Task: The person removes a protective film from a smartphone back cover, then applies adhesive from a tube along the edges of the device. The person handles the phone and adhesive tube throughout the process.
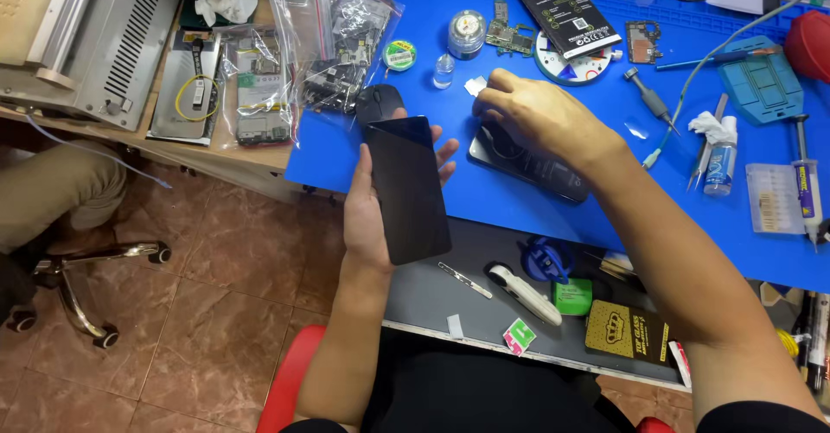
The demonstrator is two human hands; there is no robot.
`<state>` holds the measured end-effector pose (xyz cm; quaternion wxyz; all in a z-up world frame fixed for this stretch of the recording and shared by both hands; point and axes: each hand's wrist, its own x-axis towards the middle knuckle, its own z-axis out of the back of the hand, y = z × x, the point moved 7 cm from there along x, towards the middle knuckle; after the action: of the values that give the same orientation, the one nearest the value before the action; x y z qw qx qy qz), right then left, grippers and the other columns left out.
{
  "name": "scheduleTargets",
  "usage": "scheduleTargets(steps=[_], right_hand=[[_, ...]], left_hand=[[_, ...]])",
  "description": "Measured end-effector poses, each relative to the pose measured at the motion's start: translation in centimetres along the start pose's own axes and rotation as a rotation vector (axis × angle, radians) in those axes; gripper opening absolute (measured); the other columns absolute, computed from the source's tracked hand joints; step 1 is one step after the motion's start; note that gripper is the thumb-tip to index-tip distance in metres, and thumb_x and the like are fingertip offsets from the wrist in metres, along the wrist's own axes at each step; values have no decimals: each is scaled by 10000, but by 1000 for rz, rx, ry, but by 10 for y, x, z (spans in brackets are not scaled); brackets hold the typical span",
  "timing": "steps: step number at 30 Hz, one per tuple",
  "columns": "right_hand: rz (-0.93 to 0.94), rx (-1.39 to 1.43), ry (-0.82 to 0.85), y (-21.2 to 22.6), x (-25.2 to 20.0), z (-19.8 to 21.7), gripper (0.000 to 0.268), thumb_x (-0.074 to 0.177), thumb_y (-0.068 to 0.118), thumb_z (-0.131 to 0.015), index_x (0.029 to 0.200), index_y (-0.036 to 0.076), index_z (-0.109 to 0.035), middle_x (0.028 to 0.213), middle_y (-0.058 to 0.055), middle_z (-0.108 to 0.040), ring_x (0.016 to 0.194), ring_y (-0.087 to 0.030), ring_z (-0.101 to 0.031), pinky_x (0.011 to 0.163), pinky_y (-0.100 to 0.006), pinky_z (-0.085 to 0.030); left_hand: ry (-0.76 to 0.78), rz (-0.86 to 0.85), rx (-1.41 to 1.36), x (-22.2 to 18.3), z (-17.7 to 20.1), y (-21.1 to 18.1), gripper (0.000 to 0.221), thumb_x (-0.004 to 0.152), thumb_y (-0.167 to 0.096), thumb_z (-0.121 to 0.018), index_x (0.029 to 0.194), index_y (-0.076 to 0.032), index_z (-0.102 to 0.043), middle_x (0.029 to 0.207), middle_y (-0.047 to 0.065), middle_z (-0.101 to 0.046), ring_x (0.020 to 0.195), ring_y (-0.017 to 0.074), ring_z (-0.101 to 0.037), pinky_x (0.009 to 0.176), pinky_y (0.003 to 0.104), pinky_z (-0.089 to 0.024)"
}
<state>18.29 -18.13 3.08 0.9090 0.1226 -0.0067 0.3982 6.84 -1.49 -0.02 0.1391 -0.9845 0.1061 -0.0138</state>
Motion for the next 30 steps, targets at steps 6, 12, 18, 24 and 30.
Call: scheduleTargets(steps=[6, 12, 18, 24, 30], right_hand=[[29, -17, -38, 1, -2, 0, 145, 1007, 102, -678, 1133, 114, -608, 1017, -127, -582, 809, -487, -702, 583, -579, -588], [36, -39, -96, 10, -6, 7, 100, 1046, 115, -667, 1124, 110, -604, 975, -85, -564, 791, -424, -717, 574, -511, -591], [67, -88, -186, 21, -12, 14, 60, 1050, 105, -672, 1065, 101, -613, 927, -59, -551, 738, -301, -697, 624, -405, -574], [68, -114, -212, 11, -17, 4, 36, 1078, 137, -640, 1069, 115, -612, 911, -17, -536, 748, -224, -680, 647, -346, -564], [62, -103, -256, 13, -26, 15, 32, 1094, 128, -636, 1068, 123, -617, 951, -27, -559, 746, -209, -693, 677, -328, -594]], left_hand=[[-7, 35, 12, 4, -1, 6, 585, 1130, -543, -327, 1637, -262, -400, 1578, 195, -519, 1440, 388, -518, 1204, 512, -472], [-26, 41, 50, 10, 2, 10, 596, 1129, -533, -329, 1626, -214, -413, 1580, 211, -515, 1376, 366, -584, 1153, 488, -531], [-117, 48, 210, 16, -6, 9, 611, 1081, -574, -369, 1457, -162, -620, 1493, 178, -616, 1157, 346, -734, 1015, 472, -624], [-149, 36, 83, 18, 2, 16, 588, 1065, -499, -396, 1362, -73, -671, 1453, 268, -617, 1167, 448, -709, 1045, 575, -579], [-291, 34, 90, 16, 2, 15, 514, 1009, -469, -512, 1159, -40, -753, 1251, 282, -720, 1097, 413, -737, 1027, 533, -602]])
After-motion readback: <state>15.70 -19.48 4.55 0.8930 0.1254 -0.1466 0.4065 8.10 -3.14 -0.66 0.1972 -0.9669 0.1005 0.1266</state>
